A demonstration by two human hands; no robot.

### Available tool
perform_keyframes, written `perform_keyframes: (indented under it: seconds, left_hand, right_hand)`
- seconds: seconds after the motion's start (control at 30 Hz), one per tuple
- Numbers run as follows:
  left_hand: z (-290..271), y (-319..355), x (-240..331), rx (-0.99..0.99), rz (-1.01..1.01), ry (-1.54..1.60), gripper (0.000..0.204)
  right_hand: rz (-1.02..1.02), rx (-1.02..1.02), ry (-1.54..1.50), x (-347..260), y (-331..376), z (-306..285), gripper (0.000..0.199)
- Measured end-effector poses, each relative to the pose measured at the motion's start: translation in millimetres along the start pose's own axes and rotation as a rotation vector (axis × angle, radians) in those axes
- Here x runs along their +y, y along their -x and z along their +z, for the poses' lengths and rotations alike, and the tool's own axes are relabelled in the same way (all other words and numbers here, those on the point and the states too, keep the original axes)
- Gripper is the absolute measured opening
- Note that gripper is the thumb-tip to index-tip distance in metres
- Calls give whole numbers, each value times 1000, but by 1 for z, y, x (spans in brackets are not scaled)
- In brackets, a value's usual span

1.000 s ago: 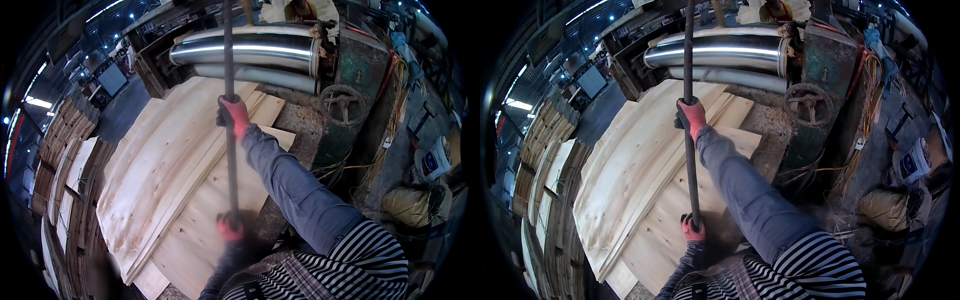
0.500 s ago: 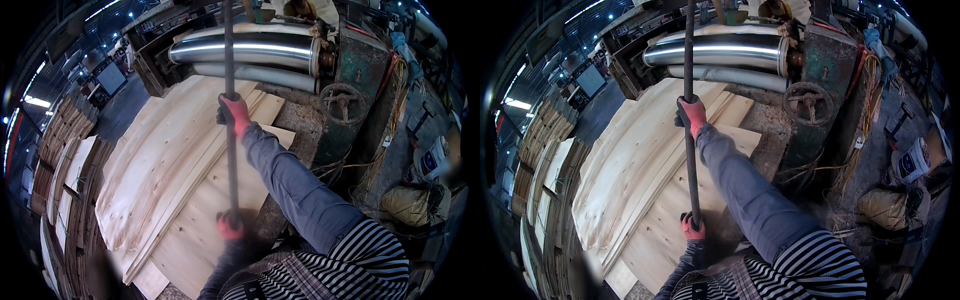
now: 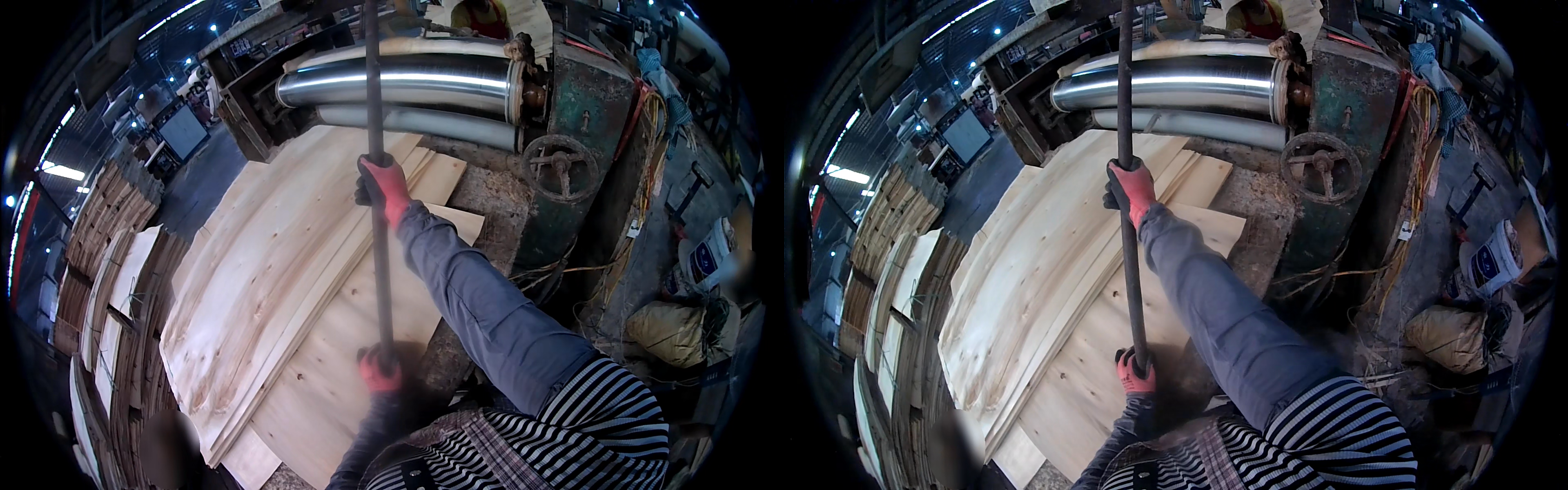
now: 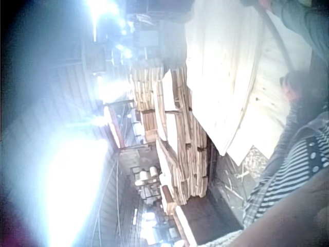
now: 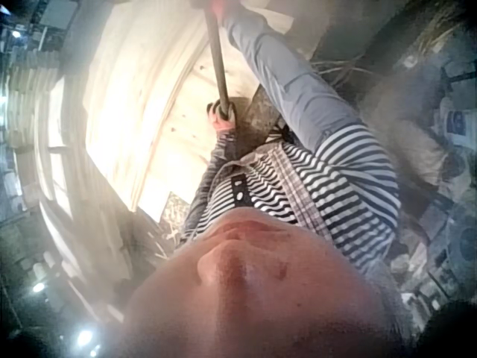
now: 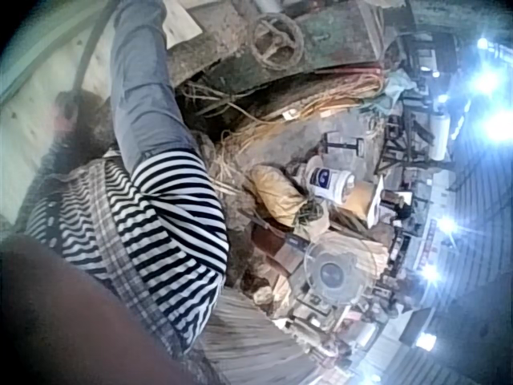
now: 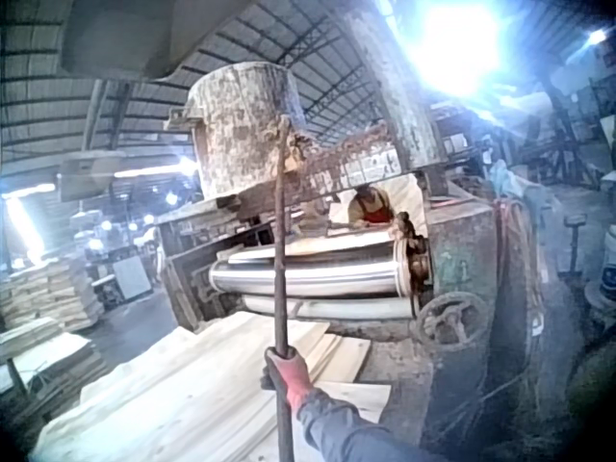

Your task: The person feeds large, thin wood veneer sheets into a roller machine, then stacks the processed sheets on a pile. The person uses a long metal rod to adjust the roller mechanism and continues stacking the veneers.

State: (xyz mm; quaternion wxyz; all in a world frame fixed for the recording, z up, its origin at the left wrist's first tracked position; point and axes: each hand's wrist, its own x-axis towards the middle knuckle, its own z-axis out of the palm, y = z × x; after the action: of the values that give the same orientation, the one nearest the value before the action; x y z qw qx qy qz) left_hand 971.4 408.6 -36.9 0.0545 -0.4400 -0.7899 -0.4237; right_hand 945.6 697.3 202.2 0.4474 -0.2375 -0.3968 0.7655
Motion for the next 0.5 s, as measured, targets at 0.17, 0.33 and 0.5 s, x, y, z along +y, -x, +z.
perform_keyframes:
  seconds: [0.17,0.33,0.5]
  left_hand:
    - [-1,-1,5,11,1,-3,33]
    - [-3,-3,7,-2,0,2,33]
    - [-1,-2,3,-7,-8,-43,34]
  right_hand:
    - [1,-6,-8,0,1,0,17]
    - [-3,-12,-17,1,0,0,18]
    - [8,-14,-15,-3,5,1,17]
